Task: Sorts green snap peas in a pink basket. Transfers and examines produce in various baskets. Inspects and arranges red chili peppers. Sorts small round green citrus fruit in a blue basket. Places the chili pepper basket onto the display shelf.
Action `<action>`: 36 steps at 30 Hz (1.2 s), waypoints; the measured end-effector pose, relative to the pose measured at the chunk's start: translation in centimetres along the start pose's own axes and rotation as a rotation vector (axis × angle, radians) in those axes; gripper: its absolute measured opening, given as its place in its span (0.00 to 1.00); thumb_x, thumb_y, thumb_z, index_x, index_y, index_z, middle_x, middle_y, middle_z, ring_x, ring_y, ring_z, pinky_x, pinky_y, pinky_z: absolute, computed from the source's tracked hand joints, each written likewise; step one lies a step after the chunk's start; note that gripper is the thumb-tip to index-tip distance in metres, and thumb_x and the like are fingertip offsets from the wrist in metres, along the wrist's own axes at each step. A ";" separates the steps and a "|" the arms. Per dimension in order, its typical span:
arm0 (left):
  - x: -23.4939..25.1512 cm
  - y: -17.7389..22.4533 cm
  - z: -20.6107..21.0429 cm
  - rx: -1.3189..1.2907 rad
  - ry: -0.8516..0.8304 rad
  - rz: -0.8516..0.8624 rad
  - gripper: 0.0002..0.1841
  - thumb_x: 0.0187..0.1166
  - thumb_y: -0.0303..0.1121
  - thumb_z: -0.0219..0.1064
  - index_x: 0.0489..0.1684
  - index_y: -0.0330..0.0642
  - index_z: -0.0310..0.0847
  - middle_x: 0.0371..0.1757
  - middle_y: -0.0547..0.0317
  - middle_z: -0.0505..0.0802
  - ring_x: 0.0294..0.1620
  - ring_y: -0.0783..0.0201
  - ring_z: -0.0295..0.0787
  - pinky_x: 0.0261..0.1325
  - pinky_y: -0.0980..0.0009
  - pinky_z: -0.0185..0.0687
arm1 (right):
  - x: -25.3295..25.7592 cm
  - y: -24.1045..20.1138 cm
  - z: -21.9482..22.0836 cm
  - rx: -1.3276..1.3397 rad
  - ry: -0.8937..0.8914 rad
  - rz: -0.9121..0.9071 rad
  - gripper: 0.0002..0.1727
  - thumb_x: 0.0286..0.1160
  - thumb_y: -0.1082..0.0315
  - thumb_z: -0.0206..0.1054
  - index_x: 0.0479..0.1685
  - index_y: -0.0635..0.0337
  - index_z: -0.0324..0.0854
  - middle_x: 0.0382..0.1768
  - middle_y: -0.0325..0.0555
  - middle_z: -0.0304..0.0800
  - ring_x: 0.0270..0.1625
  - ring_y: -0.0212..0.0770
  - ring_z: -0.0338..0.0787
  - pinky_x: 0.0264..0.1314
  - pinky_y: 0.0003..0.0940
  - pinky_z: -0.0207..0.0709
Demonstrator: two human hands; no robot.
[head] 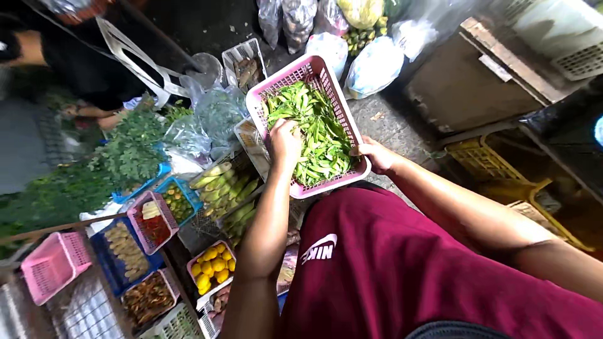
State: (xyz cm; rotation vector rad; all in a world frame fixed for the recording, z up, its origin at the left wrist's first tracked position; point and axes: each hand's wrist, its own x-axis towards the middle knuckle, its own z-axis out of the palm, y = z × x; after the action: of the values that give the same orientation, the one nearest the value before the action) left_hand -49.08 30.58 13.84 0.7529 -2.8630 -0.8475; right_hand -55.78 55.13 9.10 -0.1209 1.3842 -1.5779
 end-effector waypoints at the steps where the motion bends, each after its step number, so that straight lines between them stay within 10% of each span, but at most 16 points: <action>1: -0.2 -0.5 -1.1 -0.038 0.003 0.007 0.09 0.80 0.31 0.69 0.50 0.42 0.94 0.55 0.54 0.94 0.61 0.58 0.90 0.70 0.55 0.83 | 0.0 0.7 0.5 -0.010 0.010 -0.016 0.25 0.58 0.58 0.66 0.59 0.52 0.82 0.40 0.42 0.95 0.38 0.36 0.95 0.39 0.38 0.91; 9: 0.5 -4.6 -3.3 -0.433 -0.022 -0.087 0.09 0.80 0.31 0.69 0.50 0.38 0.88 0.45 0.50 0.93 0.46 0.59 0.91 0.53 0.55 0.88 | -2.3 3.4 3.5 0.026 0.039 -0.032 0.21 0.63 0.57 0.65 0.56 0.53 0.82 0.37 0.42 0.95 0.35 0.36 0.95 0.37 0.37 0.91; 19: -0.7 -4.7 -3.4 -0.332 -0.322 0.024 0.07 0.84 0.29 0.64 0.48 0.41 0.88 0.42 0.55 0.92 0.34 0.63 0.88 0.39 0.61 0.86 | -2.9 5.8 3.7 0.084 0.060 -0.059 0.26 0.60 0.51 0.71 0.57 0.56 0.83 0.39 0.47 0.95 0.36 0.40 0.95 0.36 0.40 0.91; 25: -1.5 -3.4 -3.0 0.029 -0.416 0.008 0.22 0.80 0.49 0.73 0.61 0.41 0.87 0.50 0.46 0.94 0.55 0.48 0.91 0.64 0.42 0.84 | -3.1 6.1 4.1 0.087 0.058 -0.094 0.25 0.60 0.52 0.71 0.56 0.57 0.84 0.40 0.48 0.95 0.38 0.41 0.96 0.41 0.42 0.91; 30: -1.5 -3.7 -2.7 -0.016 -0.321 0.108 0.08 0.82 0.37 0.68 0.44 0.44 0.91 0.51 0.53 0.93 0.54 0.55 0.91 0.61 0.47 0.85 | -3.0 6.8 4.1 0.099 0.045 -0.086 0.27 0.62 0.51 0.71 0.59 0.56 0.82 0.41 0.49 0.95 0.38 0.41 0.96 0.39 0.42 0.91; 36: -1.5 -3.9 -4.9 0.047 -0.438 0.126 0.10 0.82 0.33 0.66 0.53 0.42 0.90 0.54 0.52 0.95 0.56 0.54 0.92 0.65 0.47 0.86 | -3.3 6.5 5.0 0.126 0.042 -0.081 0.25 0.63 0.53 0.71 0.58 0.56 0.83 0.40 0.47 0.95 0.37 0.40 0.96 0.40 0.41 0.92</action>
State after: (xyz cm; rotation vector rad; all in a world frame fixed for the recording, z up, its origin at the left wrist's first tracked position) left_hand -45.10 26.03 16.03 0.4247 -3.2746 -1.0427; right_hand -47.10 54.95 7.27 -0.0687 1.3218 -1.7394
